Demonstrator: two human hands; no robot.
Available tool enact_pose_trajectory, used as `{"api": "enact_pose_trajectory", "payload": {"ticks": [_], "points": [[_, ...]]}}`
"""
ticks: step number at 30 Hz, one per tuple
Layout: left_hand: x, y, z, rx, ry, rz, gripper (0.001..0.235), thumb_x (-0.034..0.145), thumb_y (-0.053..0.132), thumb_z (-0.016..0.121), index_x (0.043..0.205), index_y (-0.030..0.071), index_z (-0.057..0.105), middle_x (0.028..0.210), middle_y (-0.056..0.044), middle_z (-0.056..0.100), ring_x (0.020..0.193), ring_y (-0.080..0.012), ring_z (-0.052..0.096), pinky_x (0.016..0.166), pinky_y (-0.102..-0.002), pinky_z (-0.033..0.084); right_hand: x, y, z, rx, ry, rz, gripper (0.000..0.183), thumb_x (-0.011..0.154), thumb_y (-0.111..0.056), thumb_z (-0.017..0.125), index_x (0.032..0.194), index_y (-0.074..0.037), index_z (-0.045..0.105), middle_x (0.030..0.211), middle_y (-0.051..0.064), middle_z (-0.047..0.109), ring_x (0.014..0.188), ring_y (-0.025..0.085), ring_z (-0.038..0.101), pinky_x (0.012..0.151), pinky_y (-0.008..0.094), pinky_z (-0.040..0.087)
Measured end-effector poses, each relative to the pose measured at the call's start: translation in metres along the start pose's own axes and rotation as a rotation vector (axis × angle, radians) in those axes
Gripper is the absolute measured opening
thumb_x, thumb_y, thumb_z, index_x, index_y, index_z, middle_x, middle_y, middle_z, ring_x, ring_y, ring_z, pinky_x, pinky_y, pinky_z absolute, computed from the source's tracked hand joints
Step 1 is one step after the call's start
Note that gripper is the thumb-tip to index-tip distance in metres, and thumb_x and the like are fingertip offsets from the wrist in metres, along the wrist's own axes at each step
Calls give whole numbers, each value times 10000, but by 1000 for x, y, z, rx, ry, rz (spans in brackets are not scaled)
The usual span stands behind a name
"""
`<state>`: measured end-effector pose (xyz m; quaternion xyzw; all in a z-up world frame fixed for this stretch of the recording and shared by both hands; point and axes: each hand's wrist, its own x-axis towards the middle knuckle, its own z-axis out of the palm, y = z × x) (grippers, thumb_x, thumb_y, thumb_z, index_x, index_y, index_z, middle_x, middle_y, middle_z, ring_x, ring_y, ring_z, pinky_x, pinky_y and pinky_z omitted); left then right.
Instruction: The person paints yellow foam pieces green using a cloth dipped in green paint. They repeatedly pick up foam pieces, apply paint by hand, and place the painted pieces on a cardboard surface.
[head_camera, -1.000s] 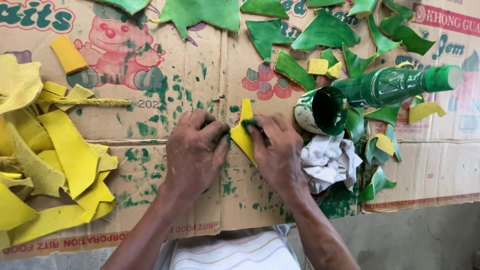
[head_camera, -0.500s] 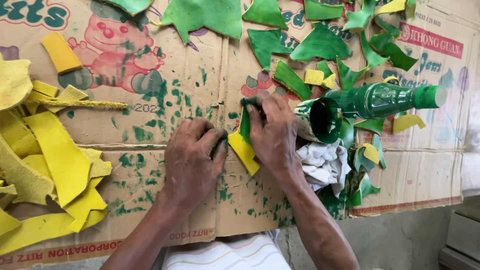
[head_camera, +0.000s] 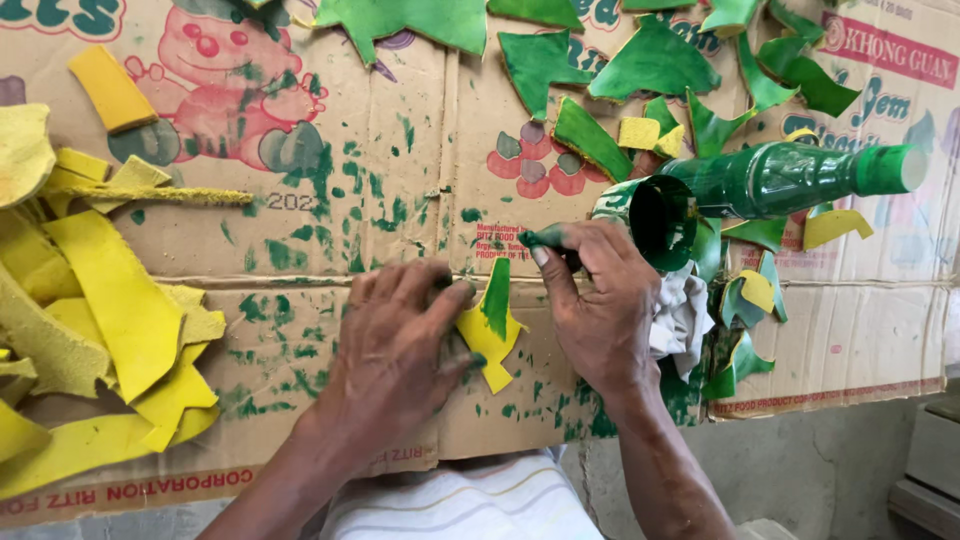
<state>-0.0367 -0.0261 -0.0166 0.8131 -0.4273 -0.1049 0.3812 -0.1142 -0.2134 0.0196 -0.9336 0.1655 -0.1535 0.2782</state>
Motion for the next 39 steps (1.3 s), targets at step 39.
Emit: {"api": "enact_pose_trajectory", "payload": {"ticks": [39], "points": [[13, -17, -9, -182, 149, -98, 279, 792, -73, 701, 1068, -37, 676, 1037, -157, 606, 964, -331, 648, 840, -426, 531, -15, 12, 37, 120, -220, -324, 225, 868, 3, 768, 1064, -15, 658, 975, 135, 661, 833, 317, 648, 710, 408, 528]]}}
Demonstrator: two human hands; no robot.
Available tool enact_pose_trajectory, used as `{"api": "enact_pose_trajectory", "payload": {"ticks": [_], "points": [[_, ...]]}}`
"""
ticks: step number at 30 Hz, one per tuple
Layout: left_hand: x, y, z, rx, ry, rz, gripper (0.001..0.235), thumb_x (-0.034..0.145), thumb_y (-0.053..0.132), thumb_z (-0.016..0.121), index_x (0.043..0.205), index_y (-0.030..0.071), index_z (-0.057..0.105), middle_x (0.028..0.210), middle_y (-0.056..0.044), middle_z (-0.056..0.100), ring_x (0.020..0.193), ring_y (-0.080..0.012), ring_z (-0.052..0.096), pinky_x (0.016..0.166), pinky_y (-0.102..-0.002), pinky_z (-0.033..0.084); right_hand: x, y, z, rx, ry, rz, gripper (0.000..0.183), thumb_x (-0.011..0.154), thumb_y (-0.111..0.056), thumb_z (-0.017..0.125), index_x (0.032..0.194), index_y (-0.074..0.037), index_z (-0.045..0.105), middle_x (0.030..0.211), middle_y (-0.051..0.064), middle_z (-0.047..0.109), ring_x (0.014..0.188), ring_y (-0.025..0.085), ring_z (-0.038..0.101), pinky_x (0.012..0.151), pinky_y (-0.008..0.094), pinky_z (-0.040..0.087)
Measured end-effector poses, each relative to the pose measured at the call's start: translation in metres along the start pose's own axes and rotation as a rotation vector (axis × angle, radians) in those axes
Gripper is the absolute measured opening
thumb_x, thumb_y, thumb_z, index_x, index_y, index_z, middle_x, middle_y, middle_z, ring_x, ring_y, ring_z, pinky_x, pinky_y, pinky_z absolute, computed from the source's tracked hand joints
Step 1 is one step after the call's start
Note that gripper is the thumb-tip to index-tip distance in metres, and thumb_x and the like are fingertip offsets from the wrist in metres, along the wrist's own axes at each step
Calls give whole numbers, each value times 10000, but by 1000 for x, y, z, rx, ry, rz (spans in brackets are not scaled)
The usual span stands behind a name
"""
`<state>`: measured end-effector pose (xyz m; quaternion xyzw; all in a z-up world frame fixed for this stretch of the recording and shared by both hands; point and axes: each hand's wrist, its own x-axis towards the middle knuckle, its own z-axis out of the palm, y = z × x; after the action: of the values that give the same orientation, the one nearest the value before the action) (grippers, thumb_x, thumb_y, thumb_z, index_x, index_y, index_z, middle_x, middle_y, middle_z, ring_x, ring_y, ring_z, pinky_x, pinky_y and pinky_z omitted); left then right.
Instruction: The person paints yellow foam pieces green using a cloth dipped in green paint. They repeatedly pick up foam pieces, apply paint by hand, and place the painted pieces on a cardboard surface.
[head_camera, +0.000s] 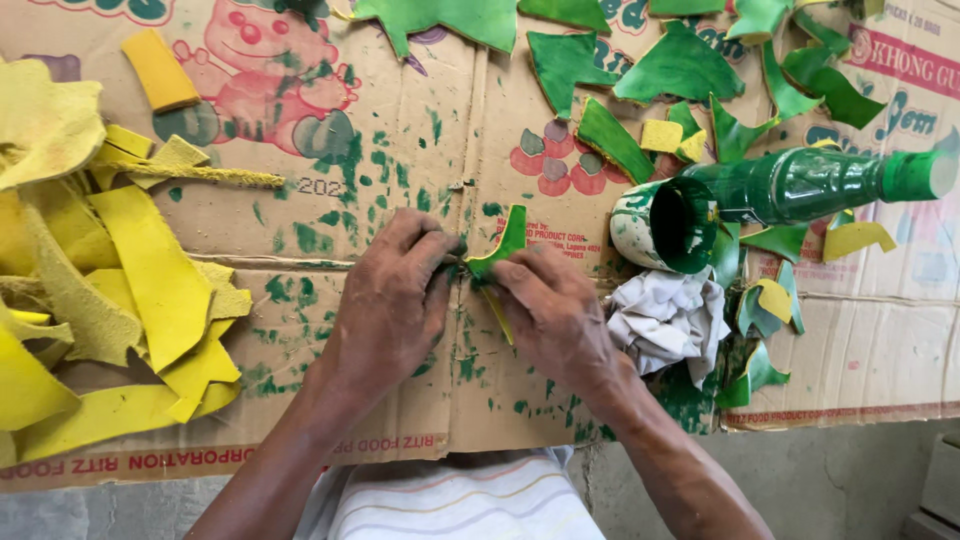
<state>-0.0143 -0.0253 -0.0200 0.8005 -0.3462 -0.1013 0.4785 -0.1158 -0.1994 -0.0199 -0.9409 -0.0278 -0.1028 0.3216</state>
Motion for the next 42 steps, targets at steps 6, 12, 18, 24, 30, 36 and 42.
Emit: {"api": "enact_pose_trajectory", "payload": {"ticks": [6, 12, 18, 24, 30, 36, 42], "points": [[0, 7, 5, 95, -25, -22, 247, 782, 15, 754, 1028, 22, 734, 969, -131, 601, 898, -316, 626, 776, -434, 513, -4, 1, -2, 38, 10, 55, 243, 875, 34, 751, 1099, -21, 672, 993, 132, 651, 889, 329, 656, 752, 412, 537], [5, 8, 4, 175, -32, 16, 174, 776, 89, 781, 944, 61, 747, 931, -94, 604, 906, -295, 630, 782, -438, 516, -19, 1, -20, 17, -117, -35, 274, 808, 28, 761, 1062, -15, 668, 978, 139, 649, 851, 327, 642, 705, 429, 516], [8, 10, 4, 223, -111, -25, 193, 764, 133, 805, 942, 75, 760, 909, -84, 614, 881, -283, 636, 741, -443, 517, -22, 4, -14, 47, -117, 18, 317, 802, 65, 741, 1104, 7, 665, 1013, 161, 632, 894, 330, 643, 738, 420, 527], [12, 10, 3, 219, -114, -48, 190, 761, 138, 806, 940, 88, 765, 899, -68, 622, 879, -269, 645, 742, -436, 524, -45, -7, -14, 28, -25, 62, 264, 830, 22, 749, 1074, -30, 664, 1052, 143, 672, 939, 336, 670, 792, 419, 552], [13, 11, 2, 230, -111, -54, 198, 756, 143, 810, 941, 89, 765, 905, -71, 620, 885, -274, 644, 741, -436, 524, -40, -10, -5, -67, 104, 179, 247, 822, 8, 752, 1052, -30, 670, 1002, 149, 671, 908, 336, 677, 766, 415, 556], [13, 12, 3, 228, -118, -61, 199, 758, 144, 809, 945, 94, 765, 907, -64, 620, 884, -266, 640, 738, -429, 528, -35, -14, -7, -74, 170, 335, 160, 879, -38, 748, 1024, -34, 679, 929, 127, 668, 809, 305, 683, 688, 406, 543], [11, 11, 5, 255, -130, -48, 232, 741, 146, 812, 959, 85, 762, 920, -66, 625, 902, -275, 639, 756, -437, 523, -20, -3, -5, -112, 210, 291, 173, 910, 15, 717, 1077, -1, 674, 989, 154, 659, 889, 326, 665, 757, 421, 535]]}}
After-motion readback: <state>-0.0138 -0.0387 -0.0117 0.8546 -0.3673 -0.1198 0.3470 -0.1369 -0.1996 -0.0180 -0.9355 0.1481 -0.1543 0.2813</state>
